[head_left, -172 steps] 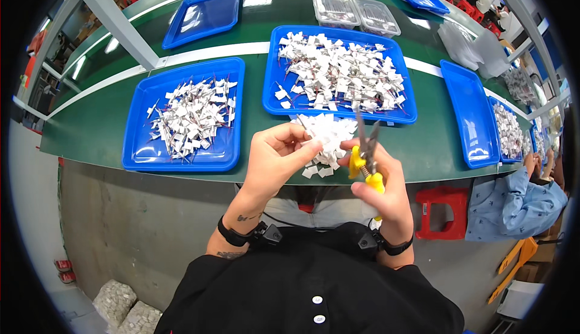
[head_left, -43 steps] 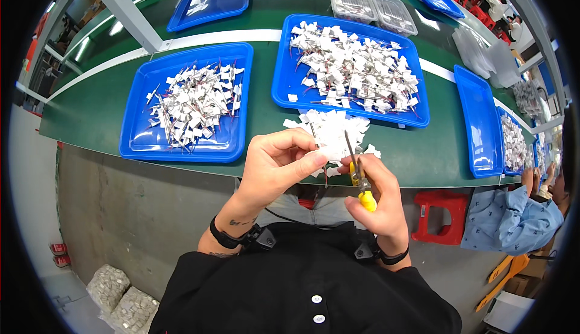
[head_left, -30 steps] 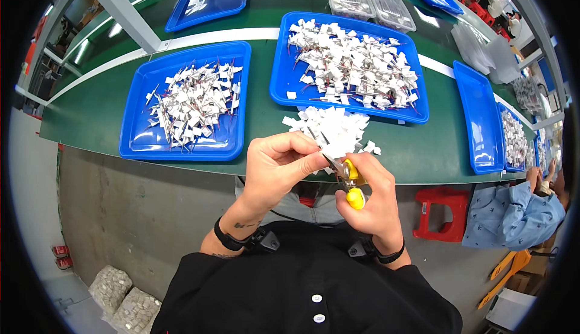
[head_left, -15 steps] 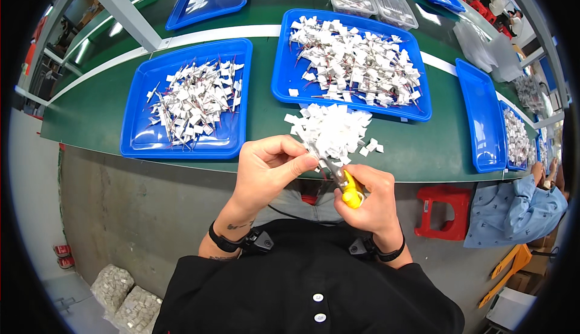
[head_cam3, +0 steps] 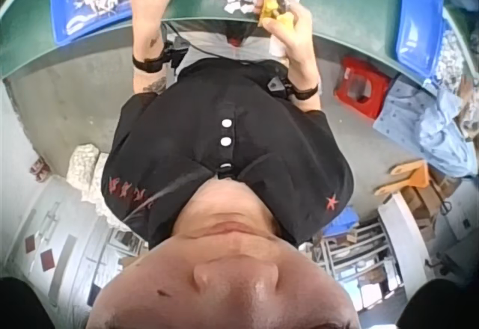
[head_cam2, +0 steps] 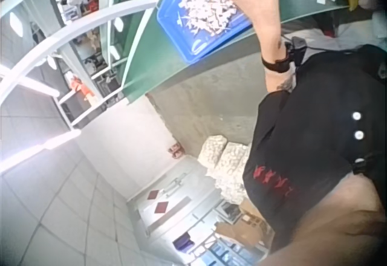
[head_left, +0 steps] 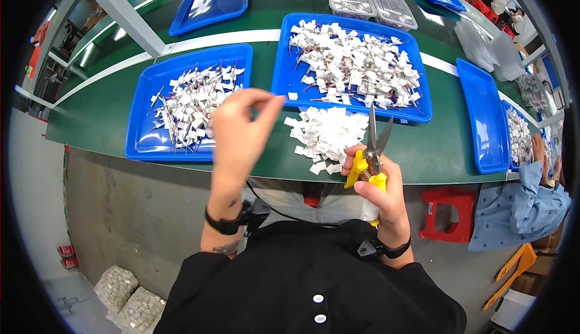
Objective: Using scissors to cut small white rectangular pieces from strips of material at a factory workbench.
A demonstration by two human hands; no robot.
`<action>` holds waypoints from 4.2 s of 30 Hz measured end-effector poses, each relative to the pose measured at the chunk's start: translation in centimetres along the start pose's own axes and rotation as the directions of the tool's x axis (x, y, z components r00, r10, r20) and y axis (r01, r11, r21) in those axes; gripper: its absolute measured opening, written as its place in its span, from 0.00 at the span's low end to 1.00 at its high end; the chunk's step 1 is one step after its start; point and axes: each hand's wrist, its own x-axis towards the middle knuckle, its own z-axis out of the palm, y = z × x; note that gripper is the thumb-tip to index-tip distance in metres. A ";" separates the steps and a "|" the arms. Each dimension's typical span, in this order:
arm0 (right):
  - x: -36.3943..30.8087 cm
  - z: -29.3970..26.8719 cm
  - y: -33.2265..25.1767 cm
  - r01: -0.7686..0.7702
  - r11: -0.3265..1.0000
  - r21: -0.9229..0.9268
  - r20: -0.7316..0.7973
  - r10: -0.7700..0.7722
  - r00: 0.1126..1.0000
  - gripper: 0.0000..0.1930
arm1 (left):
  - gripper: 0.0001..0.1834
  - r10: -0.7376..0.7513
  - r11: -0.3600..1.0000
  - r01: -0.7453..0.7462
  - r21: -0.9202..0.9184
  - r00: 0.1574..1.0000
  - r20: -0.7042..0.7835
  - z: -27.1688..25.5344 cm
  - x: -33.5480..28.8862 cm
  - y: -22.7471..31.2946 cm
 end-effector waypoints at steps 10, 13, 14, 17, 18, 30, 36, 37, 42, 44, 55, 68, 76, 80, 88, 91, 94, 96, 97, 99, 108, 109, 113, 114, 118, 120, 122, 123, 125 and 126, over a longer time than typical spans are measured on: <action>-0.8 -0.3 -0.4 0.007 1.000 -0.015 0.017 -0.007 1.000 0.28 | 0.08 0.129 0.880 -0.231 0.415 0.957 0.259 9.3 5.6 -0.8; -0.8 -0.6 -0.5 0.012 1.000 -0.022 0.042 -0.011 0.999 0.29 | 0.07 0.099 0.929 -0.163 0.331 0.975 0.201 8.2 5.0 -0.9; -0.8 -0.8 -0.6 0.045 0.997 -0.062 0.064 -0.041 0.997 0.29 | 0.06 0.187 0.943 -0.223 0.247 0.969 0.162 7.0 4.2 -0.7; -0.8 -1.2 -1.4 0.095 0.993 -0.067 0.073 -0.090 0.993 0.28 | 0.03 0.315 0.934 -0.339 0.112 0.931 0.183 4.1 1.7 1.3; -0.7 -1.0 -1.8 0.109 0.994 -0.031 0.087 -0.106 0.991 0.28 | 0.03 0.349 0.924 -0.374 0.075 0.909 0.228 3.1 0.9 1.9; -0.2 -0.1 -1.0 0.014 1.000 -0.014 0.176 -0.011 0.984 0.28 | 0.09 0.038 0.890 0.169 -0.423 0.898 0.438 1.4 -3.3 1.7; -0.1 0.1 -1.0 0.053 0.997 -0.054 0.148 -0.044 0.988 0.29 | 0.16 0.093 0.896 0.128 -0.426 0.883 0.460 2.4 -4.6 1.2; -0.1 0.2 -0.9 0.051 0.997 -0.055 0.150 -0.042 0.988 0.29 | 0.14 0.092 0.904 0.116 -0.412 0.887 0.452 2.4 -4.7 1.4; 0.0 0.0 -0.4 0.046 0.998 -0.041 0.174 -0.038 0.984 0.30 | 0.10 0.056 0.880 0.145 -0.453 0.914 0.402 2.8 -5.0 1.1; 0.0 0.2 -0.5 0.041 0.999 -0.035 0.161 -0.035 0.986 0.30 | 0.10 0.096 0.891 0.092 -0.444 0.919 0.383 2.7 -5.0 1.2; 0.0 0.5 -0.8 0.035 0.998 -0.053 0.162 -0.026 0.987 0.29 | 0.09 0.103 0.920 0.012 -0.393 0.957 0.273 3.2 -5.2 1.3; 0.0 0.6 -0.9 0.022 0.999 -0.037 0.135 -0.017 0.991 0.30 | 0.12 0.169 0.935 -0.111 -0.337 0.975 0.147 3.0 -5.6 1.4; 0.0 0.8 -0.4 0.045 0.998 -0.053 0.151 -0.037 0.988 0.29 | 0.16 0.220 0.939 -0.184 -0.291 0.971 0.098 3.3 -5.7 1.3; 0.0 0.8 -0.4 0.028 0.999 -0.025 0.160 -0.023 0.987 0.29 | 0.12 0.079 0.944 -0.023 -0.329 0.984 0.157 3.1 -5.8 1.7; 0.0 0.7 -1.3 -0.014 1.000 -0.017 0.207 0.018 0.978 0.29 | 0.06 0.059 0.778 0.170 -0.605 0.939 0.339 3.3 -5.5 -0.6; -0.3 0.4 -1.3 0.161 0.956 -0.244 0.068 -0.149 0.987 0.29 | 0.04 0.002 0.557 0.332 -0.761 0.916 0.401 2.6 -5.2 0.3; -0.4 0.1 -1.8 0.233 0.701 -0.674 0.109 -0.217 0.970 0.29 | 0.03 0.030 0.525 0.414 -0.744 0.864 0.502 1.8 -4.9 0.4; -0.4 0.7 -2.0 0.236 0.687 -0.687 0.116 -0.216 0.969 0.29 | 0.04 0.044 0.523 0.405 -0.750 0.866 0.498 1.8 -5.0 0.5; -0.4 0.9 -2.0 0.244 0.666 -0.705 0.120 -0.227 0.967 0.28 | 0.04 0.056 0.521 0.397 -0.756 0.868 0.494 1.7 -5.0 0.5; -0.4 1.2 -2.0 0.250 0.644 -0.723 0.122 -0.237 0.964 0.28 | 0.04 0.045 0.523 0.401 -0.752 0.868 0.494 1.7 -5.1 0.7; -0.2 1.8 -1.7 0.214 0.574 -0.790 0.063 -0.271 0.960 0.24 | 0.04 0.040 0.630 0.304 -0.715 0.906 0.421 1.4 -5.4 0.4; -0.2 1.8 -1.7 0.214 0.573 -0.791 0.064 -0.270 0.961 0.23 | 0.04 0.041 0.644 0.286 -0.710 0.913 0.406 1.4 -5.5 0.4; -0.3 1.7 -1.7 0.212 0.551 -0.807 0.067 -0.271 0.960 0.21 | 0.03 0.065 0.687 0.253 -0.681 0.912 0.405 1.3 -5.5 0.3; -0.4 1.7 -1.7 0.211 0.551 -0.807 0.066 -0.271 0.960 0.21 | 0.03 0.058 0.693 0.259 -0.672 0.910 0.411 1.2 -5.5 0.3; -0.5 1.4 -1.4 0.214 0.534 -0.818 0.068 -0.279 0.958 0.20 | 0.04 0.041 0.697 0.260 -0.668 0.916 0.399 1.2 -5.7 0.4; -0.5 1.3 -1.4 0.221 0.530 -0.819 0.078 -0.280 0.957 0.20 | 0.04 0.044 0.703 0.263 -0.661 0.911 0.410 1.1 -5.7 0.4; -0.5 1.0 -1.2 0.232 0.535 -0.812 0.097 -0.268 0.959 0.19 | 0.04 0.047 0.709 0.266 -0.653 0.906 0.421 0.9 -5.8 0.3; -0.5 1.0 -1.1 0.230 0.537 -0.812 0.095 -0.268 0.959 0.19 | 0.04 0.040 0.721 0.276 -0.636 0.899 0.436 0.7 -5.7 0.4; -0.5 1.0 -1.0 0.227 0.566 -0.793 0.115 -0.227 0.967 0.18 | 0.04 0.034 0.733 0.285 -0.617 0.891 0.452 0.5 -5.7 0.3; -0.5 1.1 -0.9 0.227 0.567 -0.792 0.114 -0.228 0.967 0.18 | 0.04 0.020 0.726 0.306 -0.616 0.886 0.463 0.3 -5.8 0.2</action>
